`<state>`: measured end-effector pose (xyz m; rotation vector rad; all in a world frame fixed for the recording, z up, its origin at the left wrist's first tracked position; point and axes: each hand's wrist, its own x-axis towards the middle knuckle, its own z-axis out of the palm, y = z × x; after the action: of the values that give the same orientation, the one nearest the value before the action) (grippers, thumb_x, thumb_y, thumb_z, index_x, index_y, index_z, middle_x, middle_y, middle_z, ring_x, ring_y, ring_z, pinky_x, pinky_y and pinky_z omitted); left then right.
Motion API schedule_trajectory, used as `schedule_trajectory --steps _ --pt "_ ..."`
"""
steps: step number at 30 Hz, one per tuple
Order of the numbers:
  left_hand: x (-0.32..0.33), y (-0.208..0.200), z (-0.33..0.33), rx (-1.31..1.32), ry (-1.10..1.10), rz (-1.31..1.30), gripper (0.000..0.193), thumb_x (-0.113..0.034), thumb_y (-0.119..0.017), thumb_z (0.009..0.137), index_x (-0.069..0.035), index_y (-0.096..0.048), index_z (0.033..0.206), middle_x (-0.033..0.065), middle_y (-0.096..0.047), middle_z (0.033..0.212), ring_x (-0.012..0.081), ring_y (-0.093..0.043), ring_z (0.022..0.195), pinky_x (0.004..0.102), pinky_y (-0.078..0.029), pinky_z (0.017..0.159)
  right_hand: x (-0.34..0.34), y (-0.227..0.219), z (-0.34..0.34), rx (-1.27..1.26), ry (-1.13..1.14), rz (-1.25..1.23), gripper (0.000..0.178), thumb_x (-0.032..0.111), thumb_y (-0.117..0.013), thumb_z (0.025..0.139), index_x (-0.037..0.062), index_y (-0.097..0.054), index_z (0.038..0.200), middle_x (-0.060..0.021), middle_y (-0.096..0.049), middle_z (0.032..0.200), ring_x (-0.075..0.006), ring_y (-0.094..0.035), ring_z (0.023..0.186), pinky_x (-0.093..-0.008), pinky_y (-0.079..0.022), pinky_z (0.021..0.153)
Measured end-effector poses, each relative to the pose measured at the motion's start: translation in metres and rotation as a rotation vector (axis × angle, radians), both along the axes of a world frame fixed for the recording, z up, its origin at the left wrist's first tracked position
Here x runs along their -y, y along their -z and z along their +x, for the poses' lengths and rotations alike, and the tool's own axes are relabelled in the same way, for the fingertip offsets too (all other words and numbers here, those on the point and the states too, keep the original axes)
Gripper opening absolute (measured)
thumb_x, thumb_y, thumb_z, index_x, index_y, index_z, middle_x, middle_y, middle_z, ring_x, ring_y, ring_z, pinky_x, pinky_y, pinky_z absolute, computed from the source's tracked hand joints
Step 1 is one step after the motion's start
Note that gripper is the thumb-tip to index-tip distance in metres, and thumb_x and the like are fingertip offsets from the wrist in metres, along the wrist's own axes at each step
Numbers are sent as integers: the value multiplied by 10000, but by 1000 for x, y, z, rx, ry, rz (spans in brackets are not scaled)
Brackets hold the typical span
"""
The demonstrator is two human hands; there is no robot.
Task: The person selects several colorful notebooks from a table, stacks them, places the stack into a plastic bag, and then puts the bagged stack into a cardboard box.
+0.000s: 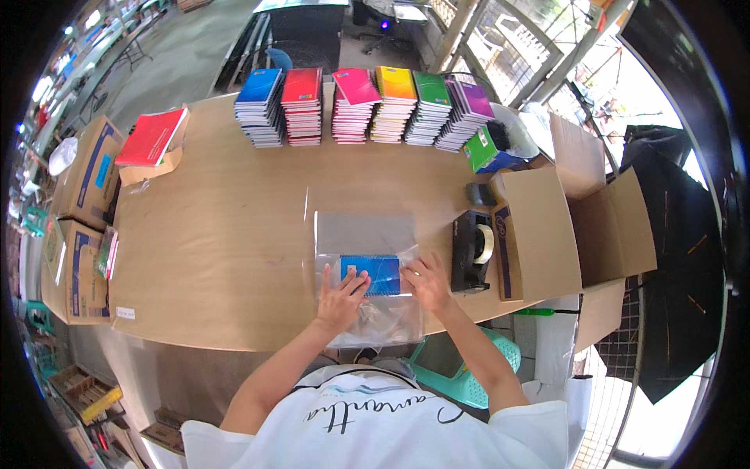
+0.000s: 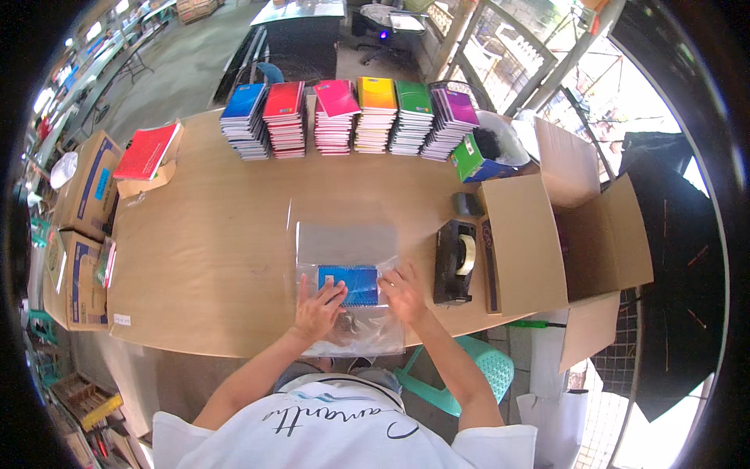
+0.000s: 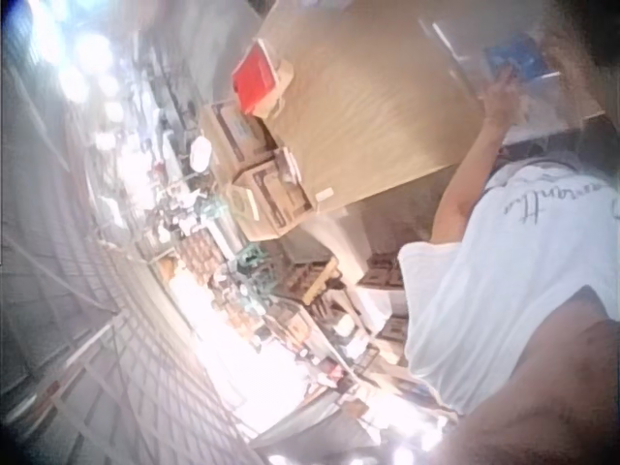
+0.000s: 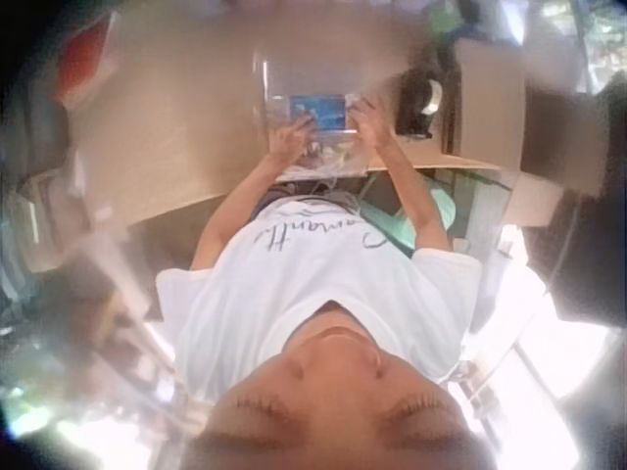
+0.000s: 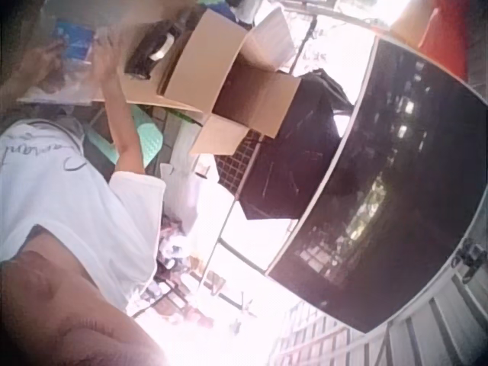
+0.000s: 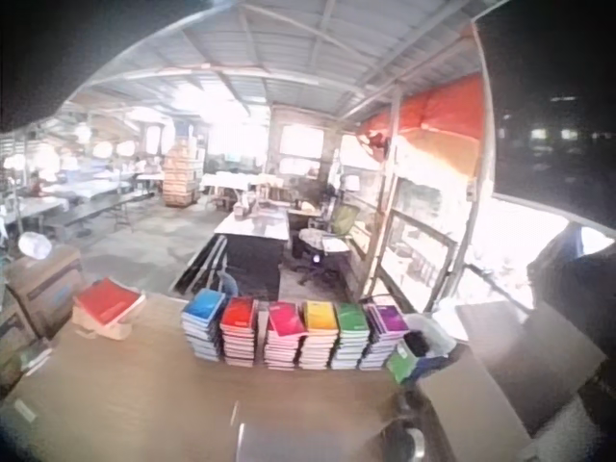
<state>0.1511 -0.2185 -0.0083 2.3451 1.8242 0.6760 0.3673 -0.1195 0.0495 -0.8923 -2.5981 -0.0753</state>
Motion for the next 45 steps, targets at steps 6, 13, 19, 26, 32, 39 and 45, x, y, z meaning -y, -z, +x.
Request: schedule_trajectory --steps 6,13,19,26,32,39,45 --pt "1 0 1 47 -35 -4 410 -255 -669 767 -156 -624 1163 -35 -572 1247 174 -510 1206 637 -113 1081 32 28 125 -227 500 106 138 115 -698 720 79 -695 853 -12 -604 767 -221 -579 794 -397 -429 742" --pt "-2 -5 2 31 -6 -12 405 -259 -667 770 -157 -626 1160 -43 -573 1244 166 -501 1213 632 -98 1094 -16 13 151 -908 1150 -1137 237 275 -709 816 42 -664 801 -35 -643 919 -125 -567 740 -339 -441 625" --pt "1 -10 2 41 -48 -2 406 -251 -668 775 -173 -619 1170 -72 -561 1257 142 -493 1218 625 -87 1098 51 77 151 -1568 1154 -1328 121 165 -645 857 66 -626 924 -36 -598 785 -152 -575 686 -325 -504 622" --pt "7 -2 -1 54 -66 5 390 -260 -655 789 -197 -619 1172 -83 -556 1267 145 -494 1219 616 -82 1096 57 1 4 -1161 631 -1208 365 87 -668 831 18 -552 1169 -65 -622 737 -116 -546 622 -240 -429 549" --pt "2 19 -2 67 -58 -22 486 -334 -630 809 -218 -539 1273 -50 -545 1278 157 -478 1229 635 -71 1082 23 32 -64 -126 689 -756 989 272 -746 744 31 -112 1464 -202 -669 839 -319 -666 751 -379 -513 651" --pt "18 -38 -33 -94 -240 -1 709 -350 -677 785 -134 -368 1386 154 -467 1294 324 -410 1250 594 -130 1080 35 13 -58 92 719 -857 1074 408 -758 707 81 -78 1470 -226 -659 944 -417 -641 852 -473 -491 790" --pt "73 -14 21 1922 -614 -901 526 -65 -708 761 -47 -457 1223 128 -538 1109 270 -559 1020 413 -470 859 -6 -29 -67 113 266 -428 962 394 -797 658 85 -290 1415 -243 -557 1194 -378 -545 1109 -446 -438 915"
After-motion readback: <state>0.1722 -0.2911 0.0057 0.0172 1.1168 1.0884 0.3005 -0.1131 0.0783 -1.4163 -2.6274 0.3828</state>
